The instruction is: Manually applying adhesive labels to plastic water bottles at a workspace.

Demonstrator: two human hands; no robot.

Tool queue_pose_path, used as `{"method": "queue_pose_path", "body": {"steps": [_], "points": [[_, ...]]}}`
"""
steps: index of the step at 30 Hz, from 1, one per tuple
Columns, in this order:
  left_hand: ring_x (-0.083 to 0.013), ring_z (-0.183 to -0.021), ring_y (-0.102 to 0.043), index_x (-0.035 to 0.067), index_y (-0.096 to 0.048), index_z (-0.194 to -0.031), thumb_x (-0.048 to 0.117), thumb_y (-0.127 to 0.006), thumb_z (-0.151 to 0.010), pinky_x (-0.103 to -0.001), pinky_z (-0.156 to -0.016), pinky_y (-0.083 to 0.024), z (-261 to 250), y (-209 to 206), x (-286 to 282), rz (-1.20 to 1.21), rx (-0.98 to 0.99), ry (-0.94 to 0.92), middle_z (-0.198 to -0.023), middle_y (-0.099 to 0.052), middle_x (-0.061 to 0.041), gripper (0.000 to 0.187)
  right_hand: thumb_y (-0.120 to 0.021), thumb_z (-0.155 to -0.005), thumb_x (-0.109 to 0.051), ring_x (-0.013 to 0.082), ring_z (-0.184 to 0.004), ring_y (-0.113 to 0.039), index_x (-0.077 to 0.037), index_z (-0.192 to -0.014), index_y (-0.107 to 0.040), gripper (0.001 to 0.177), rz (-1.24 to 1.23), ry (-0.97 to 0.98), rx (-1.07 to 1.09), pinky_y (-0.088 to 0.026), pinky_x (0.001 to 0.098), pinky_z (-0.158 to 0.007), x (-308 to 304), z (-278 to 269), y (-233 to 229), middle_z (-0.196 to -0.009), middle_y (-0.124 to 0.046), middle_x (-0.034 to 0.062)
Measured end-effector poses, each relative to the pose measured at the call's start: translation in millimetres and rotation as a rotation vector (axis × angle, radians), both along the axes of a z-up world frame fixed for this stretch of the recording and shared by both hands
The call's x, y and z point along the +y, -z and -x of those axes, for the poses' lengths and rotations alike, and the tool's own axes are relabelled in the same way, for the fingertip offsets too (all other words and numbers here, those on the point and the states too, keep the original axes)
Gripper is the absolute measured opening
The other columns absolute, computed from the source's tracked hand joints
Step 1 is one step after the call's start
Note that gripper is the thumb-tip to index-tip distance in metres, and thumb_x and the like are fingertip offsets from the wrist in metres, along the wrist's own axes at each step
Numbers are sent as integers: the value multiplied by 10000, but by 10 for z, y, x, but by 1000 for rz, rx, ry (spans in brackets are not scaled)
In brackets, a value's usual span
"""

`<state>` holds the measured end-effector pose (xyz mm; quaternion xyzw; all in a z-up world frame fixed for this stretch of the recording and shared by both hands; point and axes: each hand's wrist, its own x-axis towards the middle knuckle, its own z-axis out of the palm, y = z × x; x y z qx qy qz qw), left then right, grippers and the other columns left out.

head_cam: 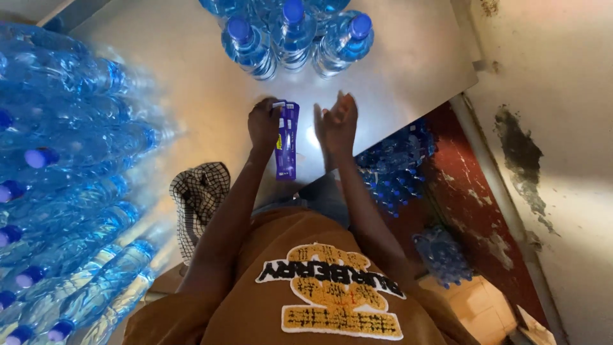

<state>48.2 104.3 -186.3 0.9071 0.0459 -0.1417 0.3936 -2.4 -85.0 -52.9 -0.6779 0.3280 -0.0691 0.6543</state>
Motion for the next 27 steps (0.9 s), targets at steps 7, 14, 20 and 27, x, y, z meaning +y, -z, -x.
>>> {"method": "queue_pose_path", "body": {"steps": [7, 14, 20, 27], "points": [[-331, -852, -807, 209, -642, -973, 236, -739, -969, -477, -756, -578, 204, -637, 50, 247, 13, -223, -846, -770, -97, 101, -875, -1012, -370, 440, -1085, -713, -42, -1379, -647, 542, 366, -341, -301, -575, 565, -894, 569, 522, 485, -1185, -672, 222], [-160, -912, -689, 109, -717, -1078, 283, -747, -1100, -386, -858, -582, 428, -1569, -256, 783, 95, -140, -995, -753, -101, 178, -747, -1119, -195, 224, -971, -758, -98, -1310, -739, 214, 122, -205, -180, -622, 429, -895, 555, 479, 198, -1005, -740, 119], [-201, -962, -761, 32, -769, -1166, 144, -806, -1050, -403, -867, -628, 517, -1805, -403, 857, 66, -15, -1029, -790, -147, 166, -672, -1150, -154, 257, -877, -755, -20, -1187, -693, 140, -285, -28, -299, -677, 437, -801, 338, 660, 19, -949, -693, 177], [-139, -864, -682, 41, -709, -1084, 124, -812, -1063, -347, -787, -571, 591, -1826, -579, 938, -8, 55, -903, -708, -83, 134, -696, -1094, -153, 149, -841, -658, -112, -1105, -680, 45, -247, 242, -189, -583, 350, -815, 52, 983, -132, -909, -639, 63]]}}
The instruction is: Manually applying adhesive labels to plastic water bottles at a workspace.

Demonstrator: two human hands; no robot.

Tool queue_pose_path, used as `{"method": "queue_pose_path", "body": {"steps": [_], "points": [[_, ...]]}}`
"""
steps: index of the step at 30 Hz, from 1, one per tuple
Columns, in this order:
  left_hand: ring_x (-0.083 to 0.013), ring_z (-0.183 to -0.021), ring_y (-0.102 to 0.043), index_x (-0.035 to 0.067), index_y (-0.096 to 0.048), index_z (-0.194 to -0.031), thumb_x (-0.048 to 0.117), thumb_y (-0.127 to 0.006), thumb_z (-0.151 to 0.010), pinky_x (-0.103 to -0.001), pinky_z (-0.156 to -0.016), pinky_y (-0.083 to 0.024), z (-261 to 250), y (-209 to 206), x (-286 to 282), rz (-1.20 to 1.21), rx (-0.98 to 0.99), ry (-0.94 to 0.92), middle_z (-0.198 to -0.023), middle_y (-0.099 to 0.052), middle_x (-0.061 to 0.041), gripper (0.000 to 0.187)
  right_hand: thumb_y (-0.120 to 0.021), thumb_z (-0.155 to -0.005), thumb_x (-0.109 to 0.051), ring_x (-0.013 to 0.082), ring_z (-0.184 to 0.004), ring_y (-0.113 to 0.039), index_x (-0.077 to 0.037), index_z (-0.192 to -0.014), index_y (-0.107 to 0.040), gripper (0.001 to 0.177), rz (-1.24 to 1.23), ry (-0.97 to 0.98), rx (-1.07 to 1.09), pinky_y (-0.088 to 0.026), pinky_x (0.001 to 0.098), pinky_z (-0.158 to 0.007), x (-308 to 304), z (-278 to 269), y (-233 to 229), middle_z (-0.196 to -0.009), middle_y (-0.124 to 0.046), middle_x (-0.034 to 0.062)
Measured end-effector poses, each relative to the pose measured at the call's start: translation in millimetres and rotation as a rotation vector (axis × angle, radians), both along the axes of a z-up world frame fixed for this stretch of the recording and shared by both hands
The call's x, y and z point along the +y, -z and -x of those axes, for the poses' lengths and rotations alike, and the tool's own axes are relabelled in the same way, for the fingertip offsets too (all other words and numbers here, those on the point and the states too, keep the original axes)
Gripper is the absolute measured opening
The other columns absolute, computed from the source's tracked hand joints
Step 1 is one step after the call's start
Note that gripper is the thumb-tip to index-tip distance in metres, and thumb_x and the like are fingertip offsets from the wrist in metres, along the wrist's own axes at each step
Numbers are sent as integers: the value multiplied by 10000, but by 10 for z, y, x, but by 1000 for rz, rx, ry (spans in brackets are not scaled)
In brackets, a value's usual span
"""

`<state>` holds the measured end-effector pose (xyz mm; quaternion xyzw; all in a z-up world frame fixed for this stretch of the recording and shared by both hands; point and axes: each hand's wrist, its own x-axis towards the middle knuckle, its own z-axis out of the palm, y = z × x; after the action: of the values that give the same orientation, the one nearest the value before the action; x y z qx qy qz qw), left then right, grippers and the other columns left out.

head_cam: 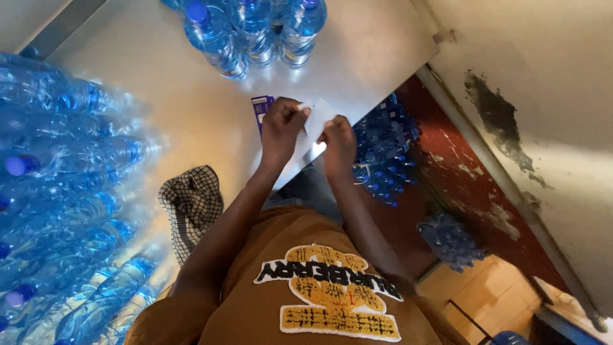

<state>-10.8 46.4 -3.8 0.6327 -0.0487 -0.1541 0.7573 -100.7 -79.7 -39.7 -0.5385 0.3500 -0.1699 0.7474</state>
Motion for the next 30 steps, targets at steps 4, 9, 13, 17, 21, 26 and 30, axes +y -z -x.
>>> {"method": "queue_pose_path", "body": {"steps": [4, 9, 13, 17, 21, 26, 30], "points": [[-151, -835, -613, 100, -616, -1036, 167, -710, -1113, -358, -771, -471, -37, 139, -88, -147, -75, 28, -844, -621, -43, 138, -623, -1045, -346, 174, -767, -603, -183, -958, -566, 193, -267, 419, -145, -513, 336, -817, -865, 534, -404, -773, -549, 37], [-394, -850, -740, 99, -712, -1023, 155, -672, -1041, -533, -799, -540, 497, 1396, -377, -604, -374, 555, -908, -763, -159, 71, -767, -1040, -231, 100, -627, -430, -115, -1119, -627, 198, 304, 776, -261, -444, 324, -644, -2051, 1789, -938, -756, -462, -31], [-455, -959, -761, 3, -680, -1257, 259, -680, -1005, -574, -752, -599, 728, 966, -471, -885, -487, 996, -1069, -775, -245, 359, -708, -1031, -148, 167, -648, -634, -185, -1238, -738, 212, 488, 838, 95, -533, 348, -564, -2181, 2305, -825, -833, -676, 8], [-605, -1414, -568, -81, -562, -1553, 453, -675, -1146, -688, -1194, -466, 872, 310, -779, -241, -52, 900, -1478, -622, -375, 680, -713, -1131, -152, 127, -718, -683, -177, -1293, -681, 167, 251, 430, 251, -686, 333, -592, -1500, 2171, -310, -1018, -712, 29], [-458, -1343, -662, 33, -690, -1446, 389, -769, -1095, -560, -1121, -542, 910, 91, -970, 22, -67, 798, -1347, -719, -261, 506, -697, -1067, -146, 203, -668, -706, -95, -1103, -753, 84, 385, 148, 266, -575, 338, -634, -886, 1613, -504, -768, -657, 111], [-323, -1080, -763, 34, -768, -1268, 277, -746, -1109, -489, -956, -604, 759, -53, -931, 8, 22, 848, -1103, -797, -213, 291, -555, -1165, -462, 209, -889, -718, -77, -1215, -752, 436, 422, -14, 119, -612, 386, -824, -729, 1349, -645, -905, -662, 135], [-231, -779, -768, 108, -749, -1305, 206, -672, -1129, -388, -792, -601, 535, 97, -873, -165, 216, 678, -902, -774, -129, 216, -783, -1073, -204, 205, -861, -742, -21, -1196, -754, 222, 404, 98, 56, -661, 372, -768, -794, 1349, -265, -978, -686, 123]]}}
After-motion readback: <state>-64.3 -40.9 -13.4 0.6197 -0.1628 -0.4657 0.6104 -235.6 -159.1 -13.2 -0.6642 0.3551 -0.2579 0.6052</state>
